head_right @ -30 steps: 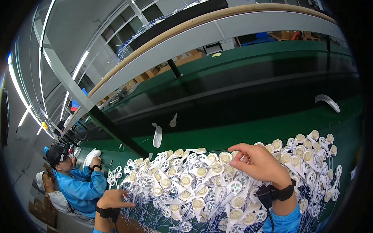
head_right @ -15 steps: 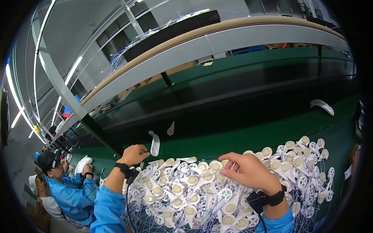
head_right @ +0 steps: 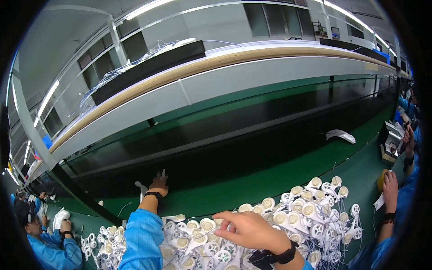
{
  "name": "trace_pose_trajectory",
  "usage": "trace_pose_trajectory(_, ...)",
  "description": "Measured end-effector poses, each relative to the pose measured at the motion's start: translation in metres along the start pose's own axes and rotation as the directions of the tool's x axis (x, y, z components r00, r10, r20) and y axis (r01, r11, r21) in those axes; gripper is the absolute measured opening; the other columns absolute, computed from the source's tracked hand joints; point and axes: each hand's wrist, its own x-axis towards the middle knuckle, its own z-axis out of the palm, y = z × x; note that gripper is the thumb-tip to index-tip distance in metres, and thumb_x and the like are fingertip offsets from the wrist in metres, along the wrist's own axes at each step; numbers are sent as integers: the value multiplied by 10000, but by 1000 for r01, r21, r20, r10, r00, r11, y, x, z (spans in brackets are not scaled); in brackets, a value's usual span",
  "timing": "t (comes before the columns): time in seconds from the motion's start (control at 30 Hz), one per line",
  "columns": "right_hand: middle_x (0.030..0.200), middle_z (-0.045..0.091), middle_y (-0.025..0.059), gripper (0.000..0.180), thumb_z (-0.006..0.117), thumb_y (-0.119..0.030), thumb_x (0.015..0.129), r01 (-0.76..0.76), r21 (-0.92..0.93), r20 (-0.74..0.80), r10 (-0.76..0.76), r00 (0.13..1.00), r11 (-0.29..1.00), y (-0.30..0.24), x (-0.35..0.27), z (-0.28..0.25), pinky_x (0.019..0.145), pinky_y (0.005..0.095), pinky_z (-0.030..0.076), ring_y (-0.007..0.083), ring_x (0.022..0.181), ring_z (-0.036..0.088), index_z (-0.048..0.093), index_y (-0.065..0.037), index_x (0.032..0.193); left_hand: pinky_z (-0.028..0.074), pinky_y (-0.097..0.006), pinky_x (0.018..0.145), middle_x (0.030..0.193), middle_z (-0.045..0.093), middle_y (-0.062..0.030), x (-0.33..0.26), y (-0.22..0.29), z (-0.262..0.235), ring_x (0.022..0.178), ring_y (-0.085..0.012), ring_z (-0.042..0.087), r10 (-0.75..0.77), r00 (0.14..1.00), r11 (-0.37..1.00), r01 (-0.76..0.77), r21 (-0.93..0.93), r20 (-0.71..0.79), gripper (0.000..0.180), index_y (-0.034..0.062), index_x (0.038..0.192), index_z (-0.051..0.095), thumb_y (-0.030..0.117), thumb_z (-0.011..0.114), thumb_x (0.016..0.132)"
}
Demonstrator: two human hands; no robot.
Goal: Assembling small white plastic parts with wires on a factory production line.
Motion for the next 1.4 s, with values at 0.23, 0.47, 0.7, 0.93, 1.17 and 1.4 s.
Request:
trace_pose_trajectory(0.23, 863, 711, 64, 429, 633, -356, 911, 38, -32, -26, -39, 999, 999, 4, -1, 2, 592, 318, 512, 224, 692, 691, 589, -42, 1201, 509, -450, 924, 1280, 539, -255, 9, 10, 12, 1167, -392, 556, -51, 997, 999, 50, -21, -50, 416, 155, 1264, 579, 82, 547, 856)
trace_pose_trajectory(0.47, 855, 699, 80, 417, 628, -334, 913, 122, -43, -47, -124, 991, 992, 3, 1, 5, 610, 348, 511, 251, 703, 683, 589, -23, 1188, 519, -472, 816, 917, 654, -297, -60, 47, -57, 907, -446, 645, 294, 944, 867, -330, -373, -152, 583, 32, 1341, 438, 58, 633, 792)
trace_pose_trajectory(0.7, 969, 646, 88, 408, 702, -229, 858, 216, -217, -363, -284, 887, 952, 6, 3, 24, 637, 326, 525, 219, 723, 678, 601, -58, 1214, 521, -362, 647, 799, 677, -193, -170, 118, -121, 713, -323, 675, 664, 746, 583, -559, -590, -51, 612, -23, 1326, 398, 69, 698, 801)
trace_pose_trajectory(0.93, 809, 682, 119, 276, 733, -189, 806, 202, -226, -261, -259, 930, 953, 7, 2, 22, 601, 330, 523, 242, 658, 669, 655, -50, 1031, 503, -263, 634, 958, 700, -140, -195, 123, -121, 746, -172, 663, 685, 726, 427, -470, -773, -63, 703, 2, 1391, 360, 109, 741, 809)
trace_pose_trajectory(1.17, 711, 650, 93, 291, 722, -168, 813, 125, -125, -361, -163, 918, 984, -1, 4, 15, 551, 287, 502, 201, 612, 657, 610, -16, 1034, 515, -424, 845, 1095, 661, -153, -85, 12, -66, 1007, -324, 638, 180, 906, 872, -327, -365, -382, 418, 67, 1194, 615, 36, 629, 778)
trace_pose_trajectory(1.4, 797, 673, 112, 361, 746, -181, 832, 111, 121, -342, -64, 938, 986, -5, 2, 9, 565, 242, 528, 142, 650, 666, 612, 26, 1095, 398, -540, 1013, 1331, 544, -109, -58, 15, -38, 1316, -318, 435, 660, 743, 669, -513, 538, -113, 412, 206, 1270, 586, 140, 549, 865)
